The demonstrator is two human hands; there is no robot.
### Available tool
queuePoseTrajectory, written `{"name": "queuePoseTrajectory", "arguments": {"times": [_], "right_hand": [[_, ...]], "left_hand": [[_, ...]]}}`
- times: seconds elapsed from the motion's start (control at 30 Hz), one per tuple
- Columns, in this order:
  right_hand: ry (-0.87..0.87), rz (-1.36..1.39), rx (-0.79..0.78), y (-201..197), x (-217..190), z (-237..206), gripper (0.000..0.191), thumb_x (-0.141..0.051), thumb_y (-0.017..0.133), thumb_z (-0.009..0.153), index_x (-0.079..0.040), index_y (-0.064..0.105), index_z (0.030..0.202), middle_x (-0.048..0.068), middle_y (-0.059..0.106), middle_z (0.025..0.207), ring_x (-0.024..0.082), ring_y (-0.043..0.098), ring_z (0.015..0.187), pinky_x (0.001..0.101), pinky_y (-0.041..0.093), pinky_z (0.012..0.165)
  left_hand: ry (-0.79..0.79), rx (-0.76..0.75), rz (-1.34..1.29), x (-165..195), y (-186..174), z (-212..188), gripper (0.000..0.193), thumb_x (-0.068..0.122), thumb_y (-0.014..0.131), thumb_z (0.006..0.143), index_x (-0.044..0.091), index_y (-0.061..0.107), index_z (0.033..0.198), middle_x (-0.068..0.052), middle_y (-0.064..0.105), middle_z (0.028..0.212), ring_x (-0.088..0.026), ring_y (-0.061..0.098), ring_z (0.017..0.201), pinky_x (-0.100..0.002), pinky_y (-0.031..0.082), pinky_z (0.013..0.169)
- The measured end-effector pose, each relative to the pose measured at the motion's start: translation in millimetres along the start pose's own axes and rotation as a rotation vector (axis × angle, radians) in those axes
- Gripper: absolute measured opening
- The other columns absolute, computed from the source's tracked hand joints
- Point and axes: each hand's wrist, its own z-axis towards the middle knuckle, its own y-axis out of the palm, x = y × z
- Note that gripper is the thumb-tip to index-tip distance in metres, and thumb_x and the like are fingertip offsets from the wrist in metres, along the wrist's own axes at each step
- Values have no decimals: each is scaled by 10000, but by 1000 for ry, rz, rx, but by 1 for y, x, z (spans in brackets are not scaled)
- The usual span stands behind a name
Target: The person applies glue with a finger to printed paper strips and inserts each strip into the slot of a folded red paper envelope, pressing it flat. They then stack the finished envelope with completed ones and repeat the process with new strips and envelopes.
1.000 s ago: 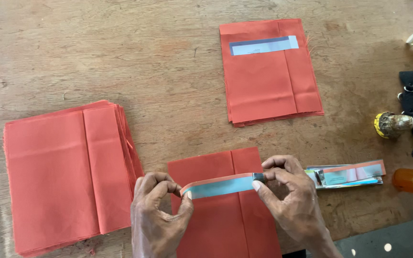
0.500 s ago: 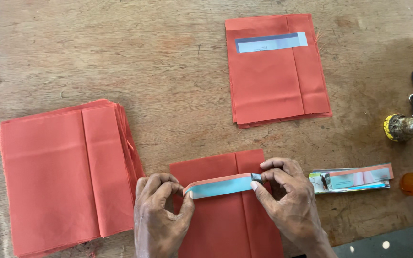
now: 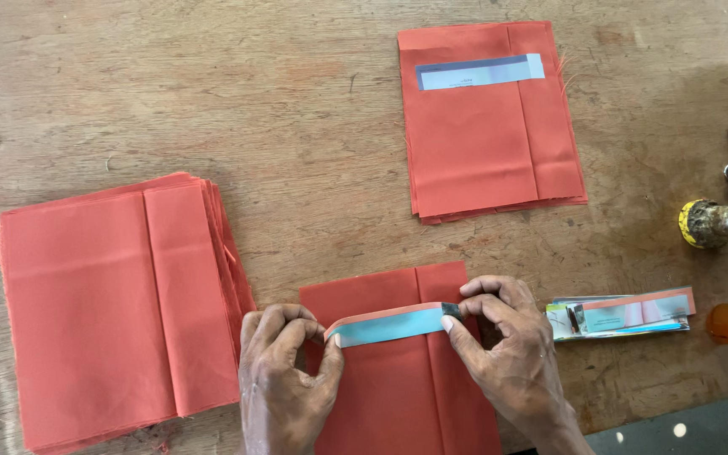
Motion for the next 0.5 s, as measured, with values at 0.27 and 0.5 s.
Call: {"name": "queuePoseTrajectory", "arguments": {"times": [0.27, 0.5], "right_hand": [[-75, -45, 40, 3, 1, 0, 150, -120, 821, 750, -33, 715, 810, 45, 645, 1065, 197, 657, 995, 330, 575, 763], [134, -80, 13, 6, 16, -7, 420, -122, 914, 768, -86, 630, 1075, 45, 558, 1200, 166, 614, 839, 288, 573, 711]], "left_hand": [[24, 10, 4, -2, 1, -1, 145, 54, 829, 682, 49, 695, 738, -25, 631, 881, -215, 563, 856, -348, 515, 690], [116, 97, 73, -5, 2, -4, 341, 110, 851, 688, 28, 632, 937, -126, 603, 1034, -287, 583, 994, -405, 505, 838]]}}
